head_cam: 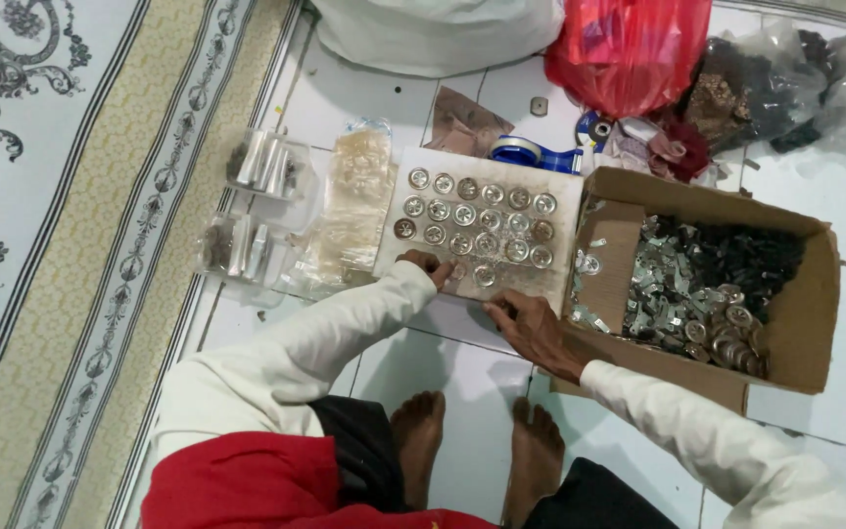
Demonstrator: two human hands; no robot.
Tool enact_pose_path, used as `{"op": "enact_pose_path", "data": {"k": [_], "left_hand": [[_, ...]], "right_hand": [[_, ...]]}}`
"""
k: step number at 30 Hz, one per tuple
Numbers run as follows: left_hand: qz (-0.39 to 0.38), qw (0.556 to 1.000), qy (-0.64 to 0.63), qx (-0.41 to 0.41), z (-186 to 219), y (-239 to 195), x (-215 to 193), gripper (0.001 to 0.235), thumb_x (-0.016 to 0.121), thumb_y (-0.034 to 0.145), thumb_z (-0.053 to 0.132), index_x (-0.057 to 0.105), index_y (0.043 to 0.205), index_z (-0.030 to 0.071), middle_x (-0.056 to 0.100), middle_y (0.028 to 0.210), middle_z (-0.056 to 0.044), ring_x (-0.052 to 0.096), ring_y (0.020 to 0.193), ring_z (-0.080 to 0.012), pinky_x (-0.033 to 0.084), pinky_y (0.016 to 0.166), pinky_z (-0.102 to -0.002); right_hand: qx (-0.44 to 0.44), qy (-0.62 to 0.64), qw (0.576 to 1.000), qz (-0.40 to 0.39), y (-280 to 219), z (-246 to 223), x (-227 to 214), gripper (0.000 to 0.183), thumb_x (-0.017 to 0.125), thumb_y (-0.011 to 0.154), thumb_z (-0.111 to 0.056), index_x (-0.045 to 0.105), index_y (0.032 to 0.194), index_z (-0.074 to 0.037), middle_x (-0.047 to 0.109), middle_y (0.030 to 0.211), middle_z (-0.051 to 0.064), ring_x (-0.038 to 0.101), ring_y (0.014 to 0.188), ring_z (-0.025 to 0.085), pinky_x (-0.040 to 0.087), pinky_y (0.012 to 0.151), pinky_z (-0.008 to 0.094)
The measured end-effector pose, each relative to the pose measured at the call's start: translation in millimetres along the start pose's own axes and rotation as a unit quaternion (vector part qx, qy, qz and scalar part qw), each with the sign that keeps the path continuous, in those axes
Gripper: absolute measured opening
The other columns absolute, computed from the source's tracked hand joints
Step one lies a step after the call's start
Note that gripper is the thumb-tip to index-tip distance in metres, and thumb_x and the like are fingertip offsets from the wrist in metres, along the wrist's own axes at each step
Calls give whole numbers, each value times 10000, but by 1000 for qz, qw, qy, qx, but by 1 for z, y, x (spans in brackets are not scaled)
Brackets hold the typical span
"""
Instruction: A person is sitting on the floor, picking up small circular metal components from a cardboard box and arranging them into a grid pattern on a board for assembly or inspection.
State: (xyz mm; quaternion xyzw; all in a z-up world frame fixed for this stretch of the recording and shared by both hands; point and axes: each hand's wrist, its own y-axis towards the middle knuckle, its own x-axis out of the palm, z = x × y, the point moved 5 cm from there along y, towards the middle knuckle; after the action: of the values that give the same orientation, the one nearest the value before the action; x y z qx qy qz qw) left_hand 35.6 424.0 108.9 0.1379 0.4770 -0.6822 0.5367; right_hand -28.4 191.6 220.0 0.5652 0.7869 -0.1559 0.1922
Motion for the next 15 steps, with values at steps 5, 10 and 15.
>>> {"op": "enact_pose_path", "data": {"k": [5,10,15], "left_hand": [[4,1000,21,2,-6,10,-9,498,578,842,633,808,843,191,793,877,-60,768,968,-293,610,873,-408],[4,1000,2,9,2,4,-43,628,512,876,687,792,844,125,790,889,-109,755,1011,-338,603,896,-430],[95,995,18,-38,-52,75,-69,605,410,950,669,763,848,189,781,906,-40,750,996,-295,616,864,-430]], "right_hand": [[16,-15,1000,2,0,5,-2,93,767,918,-227,776,929,-135,730,643,106,711,604,231,547,560,353],[20,-7,1000,8,14,2,-3,85,758,938,-189,779,931,-107,733,650,126,695,590,229,540,554,339],[-11,-26,998,59,39,-3,-1,59,795,907,-178,790,926,-122,705,647,132,696,614,246,531,565,354]]}}
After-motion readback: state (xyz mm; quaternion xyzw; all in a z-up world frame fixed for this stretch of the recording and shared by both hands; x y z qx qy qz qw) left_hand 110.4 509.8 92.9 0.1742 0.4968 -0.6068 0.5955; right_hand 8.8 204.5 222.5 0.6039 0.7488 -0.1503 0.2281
